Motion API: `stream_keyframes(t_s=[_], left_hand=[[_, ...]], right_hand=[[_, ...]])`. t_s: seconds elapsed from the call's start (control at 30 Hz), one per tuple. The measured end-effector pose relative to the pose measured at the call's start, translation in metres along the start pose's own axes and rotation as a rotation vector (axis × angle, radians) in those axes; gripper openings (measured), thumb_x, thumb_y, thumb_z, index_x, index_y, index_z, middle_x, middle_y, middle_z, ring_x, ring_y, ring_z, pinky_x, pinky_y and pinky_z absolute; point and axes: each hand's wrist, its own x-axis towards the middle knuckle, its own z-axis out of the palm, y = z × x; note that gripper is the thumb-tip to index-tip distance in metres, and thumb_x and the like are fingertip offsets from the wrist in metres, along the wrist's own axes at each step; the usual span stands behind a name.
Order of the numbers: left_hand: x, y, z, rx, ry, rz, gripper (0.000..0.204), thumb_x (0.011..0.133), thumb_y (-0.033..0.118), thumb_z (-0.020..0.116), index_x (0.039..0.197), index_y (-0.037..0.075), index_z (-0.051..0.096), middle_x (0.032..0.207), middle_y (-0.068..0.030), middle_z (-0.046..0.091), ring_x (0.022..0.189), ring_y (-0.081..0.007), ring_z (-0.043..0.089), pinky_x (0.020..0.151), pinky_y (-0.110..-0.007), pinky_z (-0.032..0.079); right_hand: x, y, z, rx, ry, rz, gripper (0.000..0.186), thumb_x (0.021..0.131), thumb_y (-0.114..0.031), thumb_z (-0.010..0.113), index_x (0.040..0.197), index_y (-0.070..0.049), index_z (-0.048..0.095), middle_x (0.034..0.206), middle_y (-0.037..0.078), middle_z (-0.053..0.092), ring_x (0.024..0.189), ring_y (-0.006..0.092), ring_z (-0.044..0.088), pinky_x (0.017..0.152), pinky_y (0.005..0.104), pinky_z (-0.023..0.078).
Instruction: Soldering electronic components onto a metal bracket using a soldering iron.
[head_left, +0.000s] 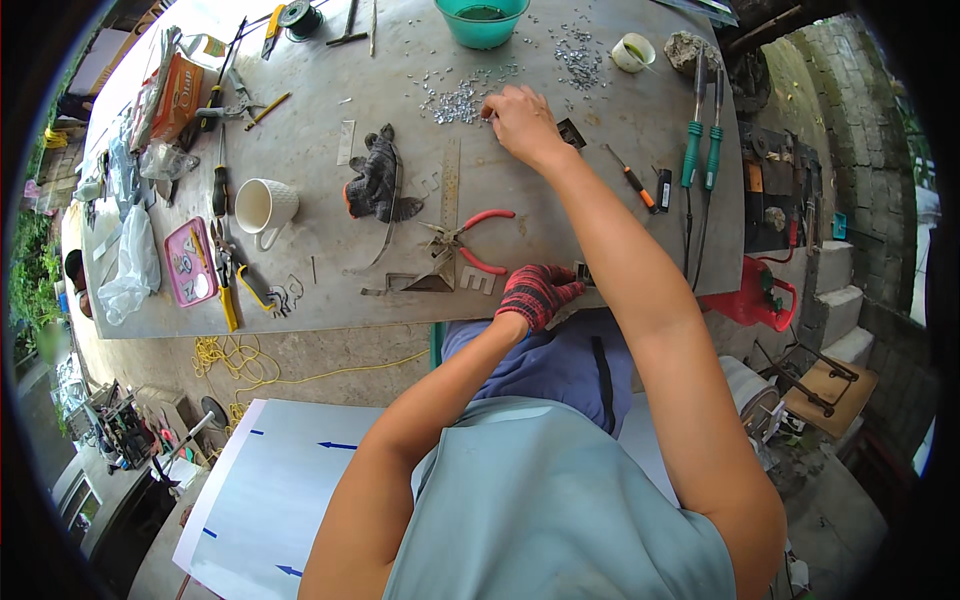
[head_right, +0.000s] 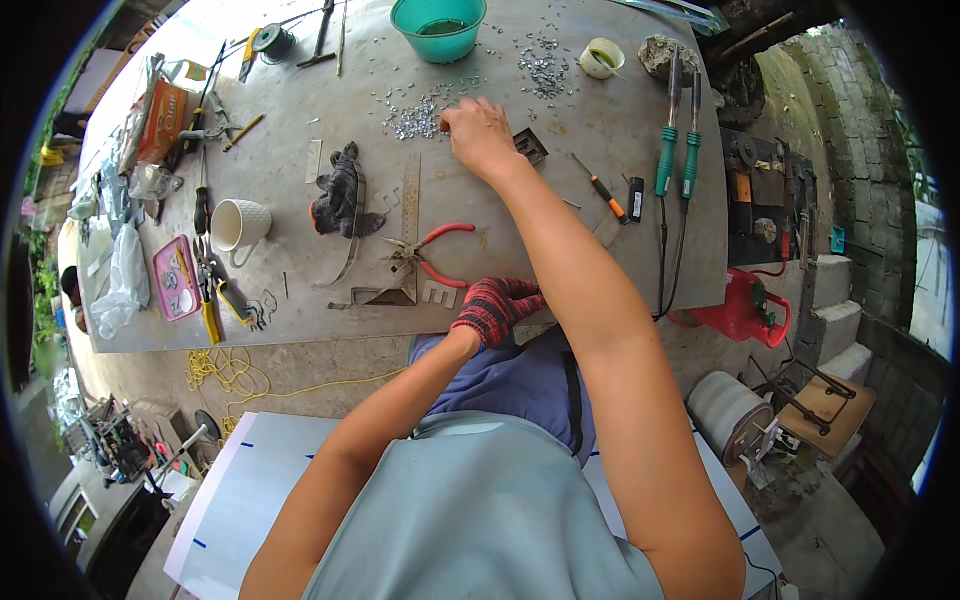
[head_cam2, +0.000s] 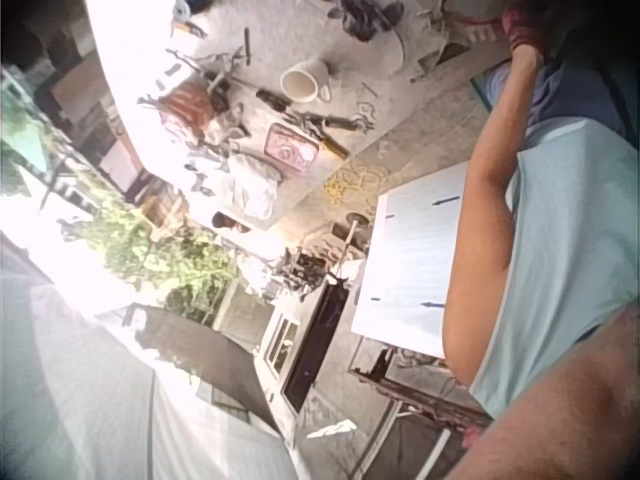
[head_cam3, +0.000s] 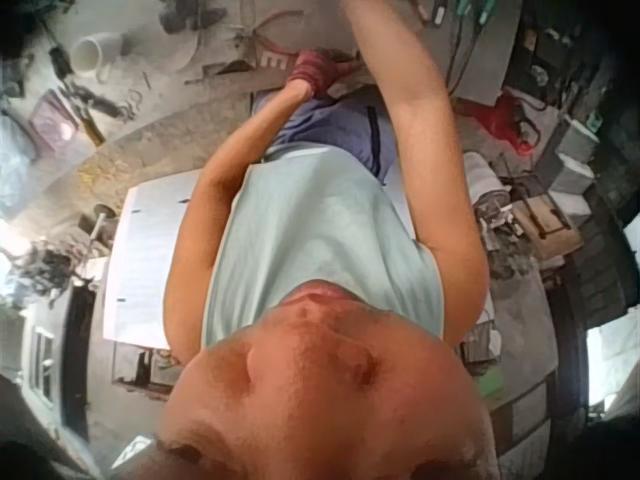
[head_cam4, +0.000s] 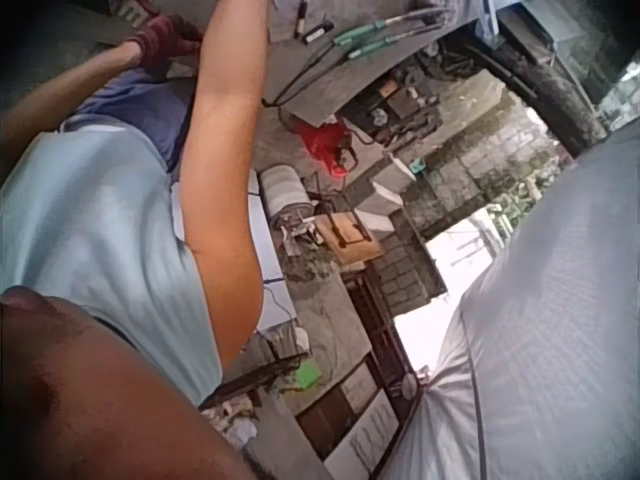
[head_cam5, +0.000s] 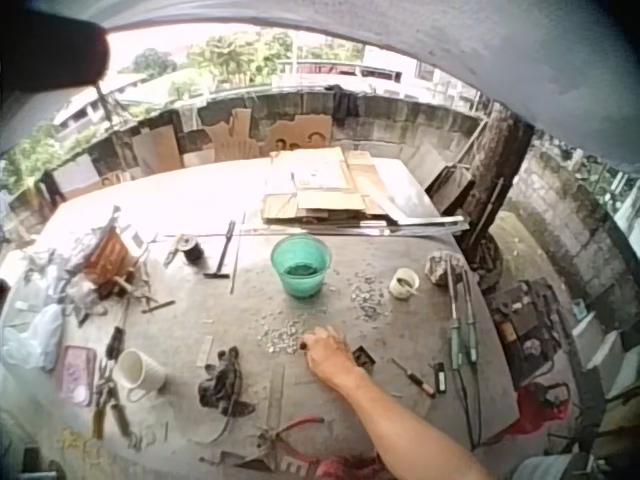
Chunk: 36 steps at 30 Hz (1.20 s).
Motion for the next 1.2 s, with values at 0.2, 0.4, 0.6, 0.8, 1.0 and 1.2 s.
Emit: stream_keyframes(t_s=[0.2, 0.4, 0.6, 0.8, 1.0, 1.2], left_hand=[[0.000, -0.004, 0.002, -0.050, 0.010, -0.008, 0.052, 0.087, 0.046, 0.076, 0.121, 0.006, 0.076, 0.111, -0.0198, 0.075, 0.103, -0.0345, 0.073, 0.093, -0.040, 0.055], [-0.002, 0.001, -0.001, -0.030, 0.016, 0.005, 0.051, 0.088, 0.047, 0.077, 0.120, 0.008, 0.076, 0.105, -0.0183, 0.077, 0.096, -0.0303, 0.075, 0.090, -0.040, 0.056], [-0.005, 0.006, -0.006, -0.069, -0.006, -0.043, 0.051, 0.087, 0.046, 0.078, 0.120, 0.008, 0.076, 0.105, -0.0187, 0.077, 0.095, -0.0309, 0.075, 0.090, -0.040, 0.056], [-0.005, 0.006, -0.006, -0.077, -0.013, -0.045, 0.052, 0.086, 0.045, 0.078, 0.121, 0.007, 0.076, 0.107, -0.0186, 0.077, 0.097, -0.0314, 0.074, 0.090, -0.040, 0.056], [-0.005, 0.003, -0.004, -0.065, 0.008, -0.010, 0.052, 0.087, 0.045, 0.079, 0.121, 0.007, 0.076, 0.108, -0.0187, 0.077, 0.098, -0.0315, 0.074, 0.091, -0.039, 0.056], [-0.005, 0.003, -0.004, -0.085, -0.003, -0.015, 0.052, 0.087, 0.046, 0.079, 0.120, 0.006, 0.076, 0.107, -0.0187, 0.077, 0.098, -0.0308, 0.075, 0.090, -0.039, 0.056]], right_hand=[[-0.003, -0.001, -0.002, -0.036, -0.047, -0.023, 0.022, 0.093, -0.007, 0.060, 0.104, -0.014, 0.077, 0.106, 0.013, 0.068, 0.112, 0.0336, 0.061, 0.100, 0.0463, 0.048], [0.006, 0.010, -0.003, 0.011, 0.139, 0.042, 0.023, 0.092, -0.006, 0.058, 0.104, -0.013, 0.077, 0.105, 0.014, 0.069, 0.108, 0.0343, 0.062, 0.098, 0.0458, 0.050], [0.012, 0.017, -0.010, 0.004, 0.051, 0.085, 0.030, 0.089, -0.004, 0.055, 0.106, -0.015, 0.077, 0.114, 0.015, 0.069, 0.115, 0.0355, 0.060, 0.102, 0.0475, 0.046], [0.014, 0.013, -0.006, 0.012, 0.034, 0.072, 0.031, 0.089, -0.004, 0.056, 0.108, -0.015, 0.078, 0.116, 0.016, 0.068, 0.117, 0.0358, 0.059, 0.104, 0.0474, 0.046], [0.018, 0.009, -0.002, -0.042, 0.073, 0.052, 0.027, 0.090, -0.006, 0.063, 0.111, -0.016, 0.077, 0.115, 0.017, 0.067, 0.115, 0.0371, 0.060, 0.102, 0.0462, 0.050], [0.020, 0.014, -0.007, -0.027, 0.038, 0.079, 0.030, 0.087, -0.005, 0.062, 0.110, -0.017, 0.078, 0.119, 0.016, 0.065, 0.117, 0.0355, 0.059, 0.104, 0.0456, 0.047]])
